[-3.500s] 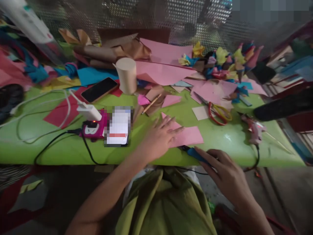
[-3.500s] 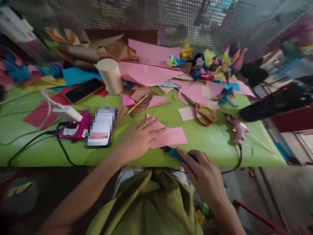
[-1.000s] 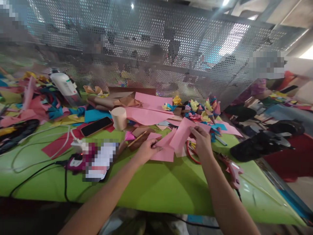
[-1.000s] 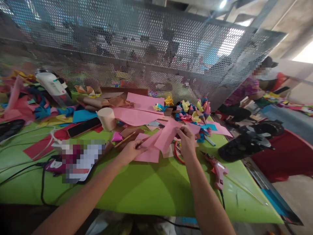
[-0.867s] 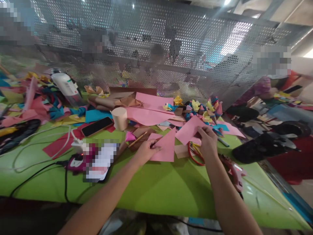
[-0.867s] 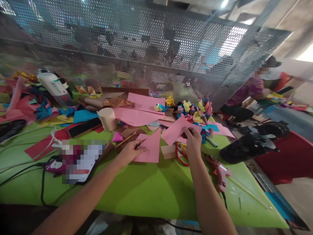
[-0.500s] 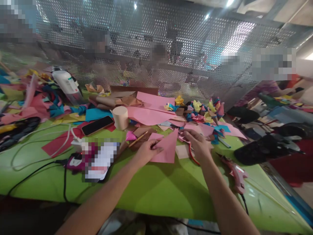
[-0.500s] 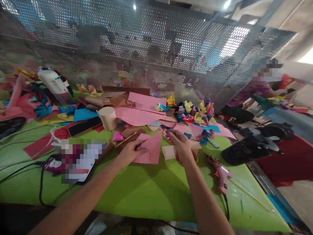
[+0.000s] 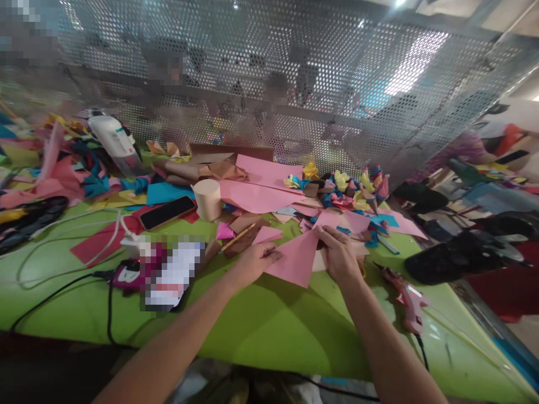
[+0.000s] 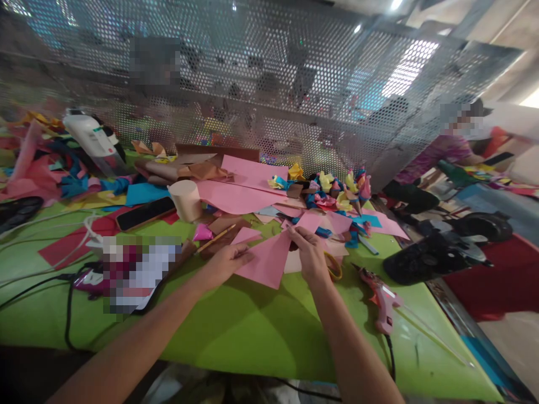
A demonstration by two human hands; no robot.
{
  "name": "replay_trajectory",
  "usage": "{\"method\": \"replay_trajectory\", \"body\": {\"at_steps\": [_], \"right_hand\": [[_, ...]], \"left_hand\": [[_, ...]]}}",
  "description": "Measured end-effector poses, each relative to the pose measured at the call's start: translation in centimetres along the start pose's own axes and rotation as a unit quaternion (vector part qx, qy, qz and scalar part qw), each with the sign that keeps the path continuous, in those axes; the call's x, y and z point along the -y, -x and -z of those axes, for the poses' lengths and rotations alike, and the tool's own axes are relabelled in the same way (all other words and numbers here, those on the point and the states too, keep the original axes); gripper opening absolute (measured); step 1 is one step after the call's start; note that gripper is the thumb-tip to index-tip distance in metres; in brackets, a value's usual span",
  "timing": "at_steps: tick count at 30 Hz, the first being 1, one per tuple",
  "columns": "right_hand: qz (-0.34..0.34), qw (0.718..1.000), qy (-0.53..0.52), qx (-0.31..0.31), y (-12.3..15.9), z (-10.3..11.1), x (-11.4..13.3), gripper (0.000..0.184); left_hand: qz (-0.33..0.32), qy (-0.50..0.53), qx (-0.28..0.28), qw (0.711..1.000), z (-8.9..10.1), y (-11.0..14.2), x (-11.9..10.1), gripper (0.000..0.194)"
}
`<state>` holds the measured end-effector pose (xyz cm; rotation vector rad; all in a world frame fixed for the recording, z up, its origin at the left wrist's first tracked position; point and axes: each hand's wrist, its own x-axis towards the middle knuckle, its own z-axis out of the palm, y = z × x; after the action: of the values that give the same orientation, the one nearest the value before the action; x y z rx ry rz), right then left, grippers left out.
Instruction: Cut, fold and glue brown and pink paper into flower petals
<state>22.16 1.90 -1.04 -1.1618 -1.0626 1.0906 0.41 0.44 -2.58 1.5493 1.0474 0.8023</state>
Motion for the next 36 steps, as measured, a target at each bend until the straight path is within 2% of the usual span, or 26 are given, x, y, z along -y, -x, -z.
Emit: {"method": "replay_trajectory", "body": {"at_steps": [4,9,12,17,19,24,27,31,33,36], "right_hand": [[0.009,0.999,-0.013,-0.037,-0.1,0.0,-0.2,0.039],[0.033,0.995,-0.014,-0.089,-1.2,1.7,0.5,0.035],[0.028,0.998,-0.009,-0.064,-1.3,2.0,0.7,0.036],[-0.019,0.998,0.009,0.064,-0.2,0.4,0.5,0.04],[-0.032,0.995,0.023,0.09,0.2,-0.2,0.5,0.04],[-0.032,0.997,0.033,0.066,0.1,-0.4,0.2,0.049],[-0.03,0.998,0.027,0.041,-0.2,-0.2,-0.2,0.051],[-0.03,0.999,0.012,0.017,-0.6,0.3,-0.8,0.052],[-0.032,0.999,0.005,0.014,-0.6,0.4,-1.0,0.05],[-0.037,0.999,-0.009,0.02,-0.5,0.3,-0.9,0.047]], "left_hand": [[0.004,0.01,0.012,1.0,0.2,0.0,-0.1,0.036],[0.016,0.034,-0.011,0.999,0.8,0.2,-0.8,0.038],[0.008,0.052,-0.031,0.998,0.9,0.1,-0.7,0.039],[0.0,0.024,-0.04,0.999,0.9,0.0,-0.4,0.043],[-0.007,-0.005,-0.036,0.999,0.9,0.0,-0.4,0.041],[-0.029,-0.042,-0.026,0.998,0.8,0.3,-0.3,0.034],[-0.069,-0.067,-0.007,0.995,0.5,0.6,-0.4,0.053],[-0.089,-0.169,-0.009,0.982,0.1,0.9,-0.7,0.08],[-0.095,-0.175,-0.004,0.98,0.1,0.9,-0.6,0.078],[-0.1,-0.132,-0.004,0.986,0.3,0.6,-0.3,0.061]]}}
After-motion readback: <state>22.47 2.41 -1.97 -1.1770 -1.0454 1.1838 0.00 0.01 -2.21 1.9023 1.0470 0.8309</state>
